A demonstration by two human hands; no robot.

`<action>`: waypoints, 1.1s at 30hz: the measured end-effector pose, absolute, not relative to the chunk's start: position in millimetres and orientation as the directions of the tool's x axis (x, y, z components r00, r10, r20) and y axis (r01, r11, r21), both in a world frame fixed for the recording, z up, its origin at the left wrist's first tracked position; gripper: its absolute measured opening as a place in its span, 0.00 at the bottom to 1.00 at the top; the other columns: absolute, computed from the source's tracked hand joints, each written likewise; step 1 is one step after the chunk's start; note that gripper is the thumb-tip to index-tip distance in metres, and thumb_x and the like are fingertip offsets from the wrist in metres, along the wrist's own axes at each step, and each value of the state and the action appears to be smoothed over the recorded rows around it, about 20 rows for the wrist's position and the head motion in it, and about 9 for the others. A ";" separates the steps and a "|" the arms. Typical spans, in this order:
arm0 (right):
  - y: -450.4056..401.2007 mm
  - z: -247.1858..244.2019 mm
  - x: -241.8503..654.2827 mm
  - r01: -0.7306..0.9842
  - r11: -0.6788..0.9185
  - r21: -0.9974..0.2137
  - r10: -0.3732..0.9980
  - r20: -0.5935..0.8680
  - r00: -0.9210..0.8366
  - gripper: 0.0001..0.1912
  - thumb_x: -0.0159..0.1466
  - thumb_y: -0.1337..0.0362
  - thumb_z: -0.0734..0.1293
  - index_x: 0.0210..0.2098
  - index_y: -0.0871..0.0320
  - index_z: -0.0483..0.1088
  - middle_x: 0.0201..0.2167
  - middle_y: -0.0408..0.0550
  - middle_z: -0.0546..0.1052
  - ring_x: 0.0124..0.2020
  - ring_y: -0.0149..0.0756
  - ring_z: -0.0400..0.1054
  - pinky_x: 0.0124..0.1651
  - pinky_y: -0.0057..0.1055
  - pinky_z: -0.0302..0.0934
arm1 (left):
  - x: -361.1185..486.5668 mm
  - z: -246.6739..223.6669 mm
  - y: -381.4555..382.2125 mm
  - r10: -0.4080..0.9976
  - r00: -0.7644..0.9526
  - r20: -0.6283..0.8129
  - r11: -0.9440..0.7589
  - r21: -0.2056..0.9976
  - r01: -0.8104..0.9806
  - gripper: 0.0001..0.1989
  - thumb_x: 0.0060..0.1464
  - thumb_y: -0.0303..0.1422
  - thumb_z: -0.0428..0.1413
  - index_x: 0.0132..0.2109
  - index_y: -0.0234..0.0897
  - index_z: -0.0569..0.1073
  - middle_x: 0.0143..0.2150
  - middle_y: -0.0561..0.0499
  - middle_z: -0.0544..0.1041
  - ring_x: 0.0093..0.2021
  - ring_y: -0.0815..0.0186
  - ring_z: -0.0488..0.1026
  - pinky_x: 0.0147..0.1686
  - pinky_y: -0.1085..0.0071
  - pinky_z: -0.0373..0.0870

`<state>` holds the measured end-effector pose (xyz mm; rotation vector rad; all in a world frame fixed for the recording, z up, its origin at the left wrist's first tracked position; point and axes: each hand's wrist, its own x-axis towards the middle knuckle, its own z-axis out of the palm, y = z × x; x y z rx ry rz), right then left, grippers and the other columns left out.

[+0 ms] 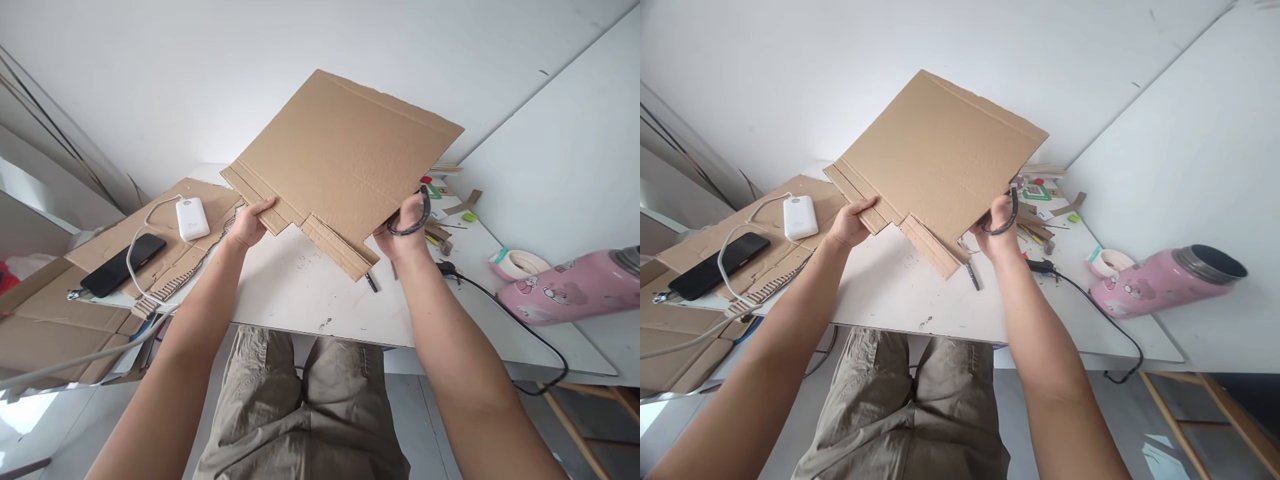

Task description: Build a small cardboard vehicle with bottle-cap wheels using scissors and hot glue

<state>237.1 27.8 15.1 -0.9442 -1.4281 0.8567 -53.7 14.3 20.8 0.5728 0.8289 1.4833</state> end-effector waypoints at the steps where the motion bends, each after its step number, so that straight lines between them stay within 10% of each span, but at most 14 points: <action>1: 28.5 14.9 238.6 0.017 0.397 -0.918 0.918 0.397 -0.004 0.35 0.57 0.24 0.67 0.42 0.48 0.70 0.41 0.52 0.80 0.44 0.49 0.80 0.31 0.37 0.73 | -53.6 20.5 14.3 0.986 -0.107 -0.125 0.032 0.782 -0.623 0.22 0.52 0.25 0.68 0.55 0.34 0.82 0.51 0.42 0.88 0.69 0.43 0.79 0.72 0.52 0.76; 8: 33.0 8.6 223.7 -0.294 0.429 -0.854 0.899 0.373 0.230 0.30 0.45 0.44 0.82 0.40 0.49 0.73 0.39 0.45 0.80 0.48 0.47 0.79 0.35 0.35 0.73 | -27.7 6.9 6.2 0.999 0.038 0.008 0.014 0.829 -0.558 0.17 0.58 0.45 0.73 0.47 0.40 0.82 0.51 0.45 0.88 0.64 0.47 0.81 0.62 0.53 0.80; 14: 27.4 9.5 205.9 -0.469 0.412 -0.781 0.905 0.289 0.312 0.29 0.41 0.49 0.84 0.36 0.49 0.72 0.39 0.42 0.81 0.44 0.42 0.78 0.30 0.31 0.69 | -5.7 -0.5 -2.0 0.987 0.156 0.027 0.059 0.852 -0.520 0.15 0.53 0.35 0.77 0.39 0.39 0.78 0.33 0.56 0.82 0.36 0.66 0.83 0.51 0.65 0.83; 23: 26.4 7.0 210.2 -0.392 0.427 -0.814 0.900 0.342 0.271 0.28 0.45 0.51 0.84 0.37 0.48 0.68 0.30 0.33 0.71 0.24 0.28 0.68 0.20 0.25 0.62 | 0.2 8.7 -3.0 0.994 0.109 -0.030 0.087 0.823 -0.562 0.06 0.62 0.25 0.68 0.38 0.36 0.79 0.33 0.53 0.84 0.33 0.68 0.84 0.33 0.75 0.79; 33: 34.3 12.9 236.2 -0.203 0.436 -0.877 0.896 0.400 0.193 0.38 0.51 0.25 0.78 0.30 0.49 0.61 0.22 0.36 0.68 0.19 0.33 0.68 0.17 0.30 0.56 | 0.1 20.0 -5.7 0.996 -0.040 -0.075 0.040 0.829 -0.557 0.10 0.65 0.25 0.66 0.34 0.37 0.75 0.25 0.59 0.76 0.24 0.74 0.75 0.30 0.78 0.76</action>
